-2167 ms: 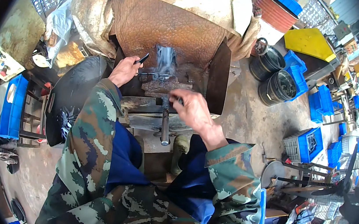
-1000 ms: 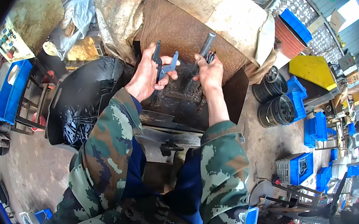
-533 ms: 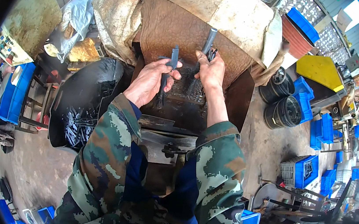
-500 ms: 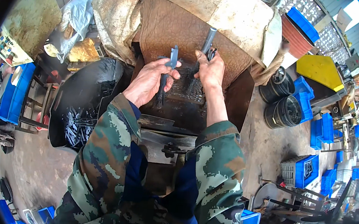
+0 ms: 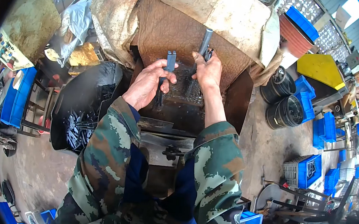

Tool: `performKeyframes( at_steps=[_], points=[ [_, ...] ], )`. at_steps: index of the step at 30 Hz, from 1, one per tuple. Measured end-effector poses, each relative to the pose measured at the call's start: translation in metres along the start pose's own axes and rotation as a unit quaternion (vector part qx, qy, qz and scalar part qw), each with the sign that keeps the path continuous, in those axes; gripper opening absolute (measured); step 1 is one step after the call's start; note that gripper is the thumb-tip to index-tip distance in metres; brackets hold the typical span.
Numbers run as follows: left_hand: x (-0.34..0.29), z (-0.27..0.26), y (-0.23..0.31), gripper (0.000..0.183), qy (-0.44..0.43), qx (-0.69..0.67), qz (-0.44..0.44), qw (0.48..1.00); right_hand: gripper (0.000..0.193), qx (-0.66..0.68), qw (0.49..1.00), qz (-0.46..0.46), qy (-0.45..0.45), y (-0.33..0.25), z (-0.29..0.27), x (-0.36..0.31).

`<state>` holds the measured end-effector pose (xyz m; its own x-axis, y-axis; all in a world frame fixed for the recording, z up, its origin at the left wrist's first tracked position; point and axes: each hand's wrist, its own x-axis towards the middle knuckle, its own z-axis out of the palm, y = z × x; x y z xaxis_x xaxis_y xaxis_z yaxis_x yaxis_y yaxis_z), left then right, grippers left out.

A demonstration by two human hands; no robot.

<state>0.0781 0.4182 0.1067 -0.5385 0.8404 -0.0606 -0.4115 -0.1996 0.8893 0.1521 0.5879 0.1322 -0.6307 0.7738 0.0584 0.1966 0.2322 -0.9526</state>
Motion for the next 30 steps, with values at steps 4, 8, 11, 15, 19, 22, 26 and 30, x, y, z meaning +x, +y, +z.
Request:
performKeyframes(
  at_steps=[4, 8, 11, 15, 19, 22, 26, 30],
  points=[
    [-0.001, 0.003, 0.003, 0.033, 0.005, 0.036, 0.004, 0.999, 0.025, 0.023, 0.999, -0.025, 0.013, 0.005, 0.003, 0.004],
    [-0.004, 0.005, 0.005, 0.032, 0.007, -0.007, -0.031, 0.999, 0.024, 0.024, 0.999, -0.022, 0.017, 0.006, 0.003, 0.005],
    [-0.005, 0.005, 0.008, 0.031, 0.008, -0.016, -0.047, 0.999, 0.024, 0.018, 1.000, -0.016, 0.015, 0.008, 0.004, 0.006],
    [-0.006, 0.003, 0.010, 0.030, 0.015, -0.011, -0.059, 0.998, 0.025, 0.032, 0.999, -0.023, 0.011, 0.009, 0.006, 0.008],
    [-0.005, 0.004, 0.009, 0.026, 0.021, 0.000, -0.055, 0.998, 0.025, 0.026, 0.999, -0.021, 0.008, 0.010, 0.005, 0.009],
    [-0.005, 0.005, 0.007, 0.025, 0.026, 0.021, -0.043, 0.999, 0.024, 0.025, 1.000, -0.001, 0.000, 0.008, 0.003, 0.008],
    [-0.011, 0.008, 0.010, 0.036, 0.035, 0.038, -0.027, 0.998, 0.024, 0.025, 1.000, -0.004, -0.008, 0.006, 0.005, 0.007],
    [-0.016, 0.023, 0.017, 0.039, 0.055, 0.057, -0.030, 0.996, 0.024, 0.021, 1.000, -0.012, -0.001, 0.009, 0.002, 0.010]
  ],
)
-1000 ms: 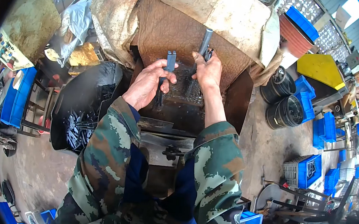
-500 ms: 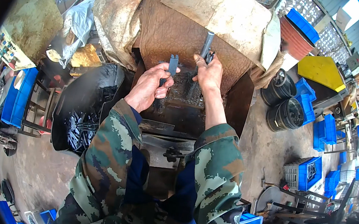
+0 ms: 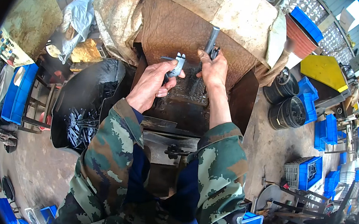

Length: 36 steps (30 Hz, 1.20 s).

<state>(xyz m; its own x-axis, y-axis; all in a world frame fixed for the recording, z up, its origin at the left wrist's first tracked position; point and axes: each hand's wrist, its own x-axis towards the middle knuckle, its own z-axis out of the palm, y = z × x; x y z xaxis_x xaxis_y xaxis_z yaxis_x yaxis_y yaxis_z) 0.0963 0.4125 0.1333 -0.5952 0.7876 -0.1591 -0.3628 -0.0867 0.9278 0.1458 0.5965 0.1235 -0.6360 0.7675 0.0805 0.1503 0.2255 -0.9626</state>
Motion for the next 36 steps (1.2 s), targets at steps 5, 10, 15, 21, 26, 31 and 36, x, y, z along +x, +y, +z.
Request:
performKeyframes(
  at_steps=[5, 10, 15, 21, 26, 31, 36],
  points=[
    [-0.004, 0.004, 0.005, 0.039, 0.022, 0.010, -0.015, 1.000, 0.021, 0.001, 1.000, 0.010, -0.009, -0.002, 0.002, -0.002],
    [-0.009, 0.008, 0.010, 0.042, 0.042, 0.014, -0.012, 0.999, 0.021, -0.007, 1.000, 0.009, -0.011, -0.001, 0.001, 0.000],
    [-0.008, 0.010, 0.009, 0.041, 0.039, 0.001, -0.016, 0.999, 0.021, -0.005, 1.000, 0.013, -0.008, -0.002, -0.001, -0.002],
    [-0.006, 0.006, 0.007, 0.033, 0.034, -0.015, -0.008, 0.999, 0.023, -0.012, 1.000, 0.012, -0.012, -0.002, 0.002, 0.000],
    [-0.007, 0.007, 0.008, 0.031, 0.034, -0.017, -0.007, 0.999, 0.022, -0.020, 1.000, 0.012, -0.012, -0.003, 0.001, -0.001],
    [-0.007, 0.011, 0.007, 0.034, 0.064, -0.006, -0.005, 0.998, 0.021, -0.018, 1.000, 0.012, -0.009, -0.002, 0.001, -0.001],
    [-0.012, 0.013, 0.013, 0.043, 0.049, 0.013, -0.008, 0.999, 0.020, -0.023, 1.000, 0.013, -0.010, -0.004, -0.001, -0.001]
  ],
)
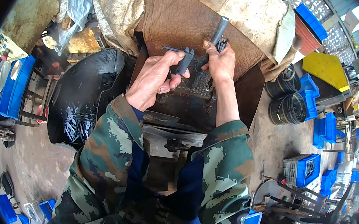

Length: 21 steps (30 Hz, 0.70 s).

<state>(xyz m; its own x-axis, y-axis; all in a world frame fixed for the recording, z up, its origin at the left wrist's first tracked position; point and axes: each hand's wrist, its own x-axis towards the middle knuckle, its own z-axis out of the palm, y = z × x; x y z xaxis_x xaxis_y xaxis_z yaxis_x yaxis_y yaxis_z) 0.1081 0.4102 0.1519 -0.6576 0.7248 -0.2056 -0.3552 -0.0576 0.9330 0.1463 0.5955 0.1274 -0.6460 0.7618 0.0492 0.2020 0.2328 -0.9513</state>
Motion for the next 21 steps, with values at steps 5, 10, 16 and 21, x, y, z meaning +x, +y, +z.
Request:
performKeyframes(
  at_steps=[5, 10, 16, 21],
  points=[
    [0.0005, -0.0015, -0.0007, 0.045, 0.002, 0.002, -0.010, 1.000, 0.021, 0.015, 1.000, -0.005, 0.002, 0.0009, 0.0029, 0.0003],
    [-0.0002, -0.0007, -0.0011, 0.043, -0.009, -0.009, -0.001, 1.000, 0.022, 0.018, 1.000, -0.009, 0.000, 0.0025, 0.0017, 0.0004],
    [0.0007, -0.0030, -0.0025, 0.042, -0.006, -0.013, 0.000, 1.000, 0.022, 0.019, 1.000, -0.011, -0.004, 0.0019, 0.0045, -0.0004],
    [0.0007, -0.0022, -0.0020, 0.043, -0.009, -0.012, -0.004, 1.000, 0.022, 0.022, 1.000, -0.009, -0.006, 0.0048, 0.0045, 0.0017]
  ],
)
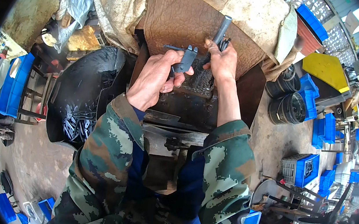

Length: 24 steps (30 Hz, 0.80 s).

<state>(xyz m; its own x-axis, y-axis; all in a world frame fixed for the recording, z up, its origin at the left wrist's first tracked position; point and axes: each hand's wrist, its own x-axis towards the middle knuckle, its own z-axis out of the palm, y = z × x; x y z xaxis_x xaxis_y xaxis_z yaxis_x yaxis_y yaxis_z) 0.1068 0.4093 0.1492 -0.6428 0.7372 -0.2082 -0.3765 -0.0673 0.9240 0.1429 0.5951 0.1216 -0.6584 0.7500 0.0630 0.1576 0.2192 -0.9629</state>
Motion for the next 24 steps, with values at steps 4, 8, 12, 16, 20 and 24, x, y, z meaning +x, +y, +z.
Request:
performKeyframes(
  at_steps=[4, 8, 12, 16, 20, 24],
  points=[
    [0.002, 0.000, -0.002, 0.045, -0.005, 0.006, -0.015, 1.000, 0.022, 0.000, 1.000, 0.004, 0.002, -0.001, -0.003, 0.000],
    [0.002, -0.001, -0.004, 0.045, -0.011, 0.008, -0.012, 1.000, 0.022, 0.005, 1.000, 0.009, 0.001, -0.002, -0.002, -0.002],
    [0.004, -0.001, -0.008, 0.044, -0.012, 0.005, -0.009, 1.000, 0.023, 0.000, 1.000, 0.012, -0.001, 0.000, -0.003, -0.002],
    [0.003, -0.001, -0.003, 0.044, -0.009, 0.008, -0.007, 1.000, 0.023, 0.010, 1.000, 0.005, -0.004, -0.003, -0.002, -0.001],
    [0.005, 0.000, -0.002, 0.043, -0.010, 0.008, -0.012, 1.000, 0.023, 0.006, 1.000, 0.005, -0.004, 0.002, -0.002, 0.004],
    [-0.010, 0.004, 0.011, 0.040, -0.031, 0.021, 0.017, 0.999, 0.026, 0.043, 0.999, -0.012, -0.010, 0.003, 0.008, 0.005]
  ],
)
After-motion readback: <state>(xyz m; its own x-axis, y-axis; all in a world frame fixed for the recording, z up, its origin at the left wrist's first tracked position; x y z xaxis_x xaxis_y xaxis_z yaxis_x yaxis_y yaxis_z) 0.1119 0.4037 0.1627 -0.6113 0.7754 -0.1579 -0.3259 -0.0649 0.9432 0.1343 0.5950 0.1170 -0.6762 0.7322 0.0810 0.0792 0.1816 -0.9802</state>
